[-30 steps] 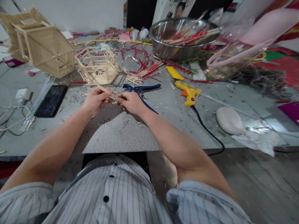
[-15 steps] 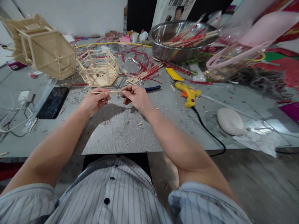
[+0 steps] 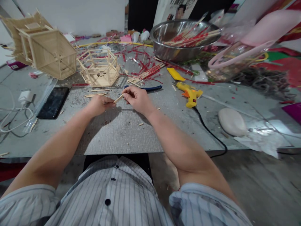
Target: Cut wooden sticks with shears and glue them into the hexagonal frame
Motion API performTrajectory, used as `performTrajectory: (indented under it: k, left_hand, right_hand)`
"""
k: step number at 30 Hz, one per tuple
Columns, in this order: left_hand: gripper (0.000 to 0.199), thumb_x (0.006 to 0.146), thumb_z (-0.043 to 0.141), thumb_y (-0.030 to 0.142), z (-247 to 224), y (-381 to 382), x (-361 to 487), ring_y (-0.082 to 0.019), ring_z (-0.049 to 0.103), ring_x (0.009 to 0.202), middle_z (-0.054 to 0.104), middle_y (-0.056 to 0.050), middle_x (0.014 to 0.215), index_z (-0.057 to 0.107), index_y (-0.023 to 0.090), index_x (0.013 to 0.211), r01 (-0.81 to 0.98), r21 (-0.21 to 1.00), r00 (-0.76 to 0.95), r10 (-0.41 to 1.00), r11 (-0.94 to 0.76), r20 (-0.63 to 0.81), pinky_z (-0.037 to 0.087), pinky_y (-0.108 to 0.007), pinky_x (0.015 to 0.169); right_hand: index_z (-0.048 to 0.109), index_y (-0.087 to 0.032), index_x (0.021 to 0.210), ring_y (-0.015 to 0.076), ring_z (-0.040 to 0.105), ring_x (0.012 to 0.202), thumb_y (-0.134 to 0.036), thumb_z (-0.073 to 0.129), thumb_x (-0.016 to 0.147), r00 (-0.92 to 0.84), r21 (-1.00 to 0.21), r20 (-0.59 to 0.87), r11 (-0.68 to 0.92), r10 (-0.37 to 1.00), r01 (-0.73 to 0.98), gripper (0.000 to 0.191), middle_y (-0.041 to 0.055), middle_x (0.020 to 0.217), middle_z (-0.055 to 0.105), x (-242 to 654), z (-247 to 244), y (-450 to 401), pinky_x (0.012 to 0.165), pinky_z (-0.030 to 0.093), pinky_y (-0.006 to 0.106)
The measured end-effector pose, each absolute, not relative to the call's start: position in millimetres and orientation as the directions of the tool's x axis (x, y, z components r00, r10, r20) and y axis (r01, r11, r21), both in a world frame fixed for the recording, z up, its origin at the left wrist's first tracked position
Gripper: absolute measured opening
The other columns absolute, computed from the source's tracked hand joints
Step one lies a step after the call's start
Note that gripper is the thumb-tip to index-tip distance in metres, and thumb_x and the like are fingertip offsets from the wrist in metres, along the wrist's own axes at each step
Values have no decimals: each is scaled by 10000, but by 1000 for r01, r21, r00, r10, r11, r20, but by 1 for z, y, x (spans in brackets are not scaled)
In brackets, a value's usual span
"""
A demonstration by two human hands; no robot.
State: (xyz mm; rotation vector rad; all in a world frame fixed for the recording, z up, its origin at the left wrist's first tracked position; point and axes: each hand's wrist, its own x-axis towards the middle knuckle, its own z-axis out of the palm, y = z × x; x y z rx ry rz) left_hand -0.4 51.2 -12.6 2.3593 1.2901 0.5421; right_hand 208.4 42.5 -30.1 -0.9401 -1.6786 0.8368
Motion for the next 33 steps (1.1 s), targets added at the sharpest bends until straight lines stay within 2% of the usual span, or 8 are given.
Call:
performTrajectory:
  k: [2, 5, 8, 10, 16, 21, 28, 33]
  left_hand:
    - [200, 789, 618, 302, -13, 48, 5, -101, 446, 560, 581, -10, 568, 734, 156, 718, 669, 516, 516, 834, -535, 196, 297, -250, 572]
    - [170, 762, 648, 277, -15, 46, 11, -92, 465, 571, 571, -3, 596, 685, 140, 669, 540, 658, 495, 831, -524, 255, 331, -235, 573]
    - [188, 779, 626, 286, -18, 48, 13, -81, 464, 518, 537, 15, 552, 641, 134, 669, 415, 829, 434, 882, -375, 181, 346, -218, 524]
    - [165, 781, 614, 262, -19, 50, 12, -80, 484, 509, 544, 18, 546, 623, 133, 679, 381, 870, 394, 906, -313, 154, 367, -212, 517]
    - [38, 743, 612, 166, -17, 53, 7, -99, 513, 566, 581, 10, 617, 623, 136, 720, 508, 764, 292, 914, -398, 281, 407, -234, 560]
    - [73, 716, 593, 127, -15, 50, 7, -103, 486, 573, 553, 20, 588, 612, 146, 648, 626, 657, 406, 895, -420, 186, 361, -246, 572]
    - [69, 704, 628, 196, -15, 55, 3, -116, 544, 645, 630, -9, 672, 655, 142, 671, 637, 666, 427, 897, -388, 114, 385, -244, 625]
    - [74, 710, 616, 172, -14, 55, 2, -95, 496, 583, 599, 11, 608, 653, 144, 653, 605, 687, 447, 886, -403, 126, 368, -228, 584]
  right_hand:
    - [584, -194, 896, 78, 533, 522, -440, 643, 823, -221, -855, 448, 488, 866, 179, 263, -29, 667, 564, 205, -31, 40, 510, 459, 238]
    - [547, -211, 987, 82, 538, 543, -471, 653, 811, -229, -860, 459, 494, 858, 129, 331, -32, 702, 575, 200, -30, 36, 521, 459, 237]
    - [527, -215, 996, 90, 535, 549, -514, 659, 792, -238, -872, 449, 480, 862, 95, 385, -27, 717, 583, 198, -29, 35, 524, 458, 247]
    - [539, -203, 972, 100, 529, 557, -524, 636, 802, -238, -868, 443, 480, 864, 126, 375, -18, 702, 576, 198, -30, 36, 527, 448, 257]
    - [625, -161, 823, 121, 524, 619, -302, 586, 811, -335, -744, 405, 520, 851, 419, 147, 21, 701, 623, 202, -28, 37, 612, 410, 282]
    - [677, -150, 851, 156, 571, 694, -253, 574, 817, -413, -609, 299, 505, 861, 612, 150, 62, 784, 683, 202, -22, 34, 649, 384, 288]
    - [704, -179, 856, 174, 566, 683, -274, 607, 817, -430, -574, 276, 506, 860, 643, 142, 59, 782, 689, 201, -28, 37, 633, 366, 295]
    - [710, -188, 837, 163, 559, 676, -273, 621, 808, -432, -569, 317, 534, 844, 625, 127, 49, 769, 689, 202, -31, 39, 623, 361, 288]
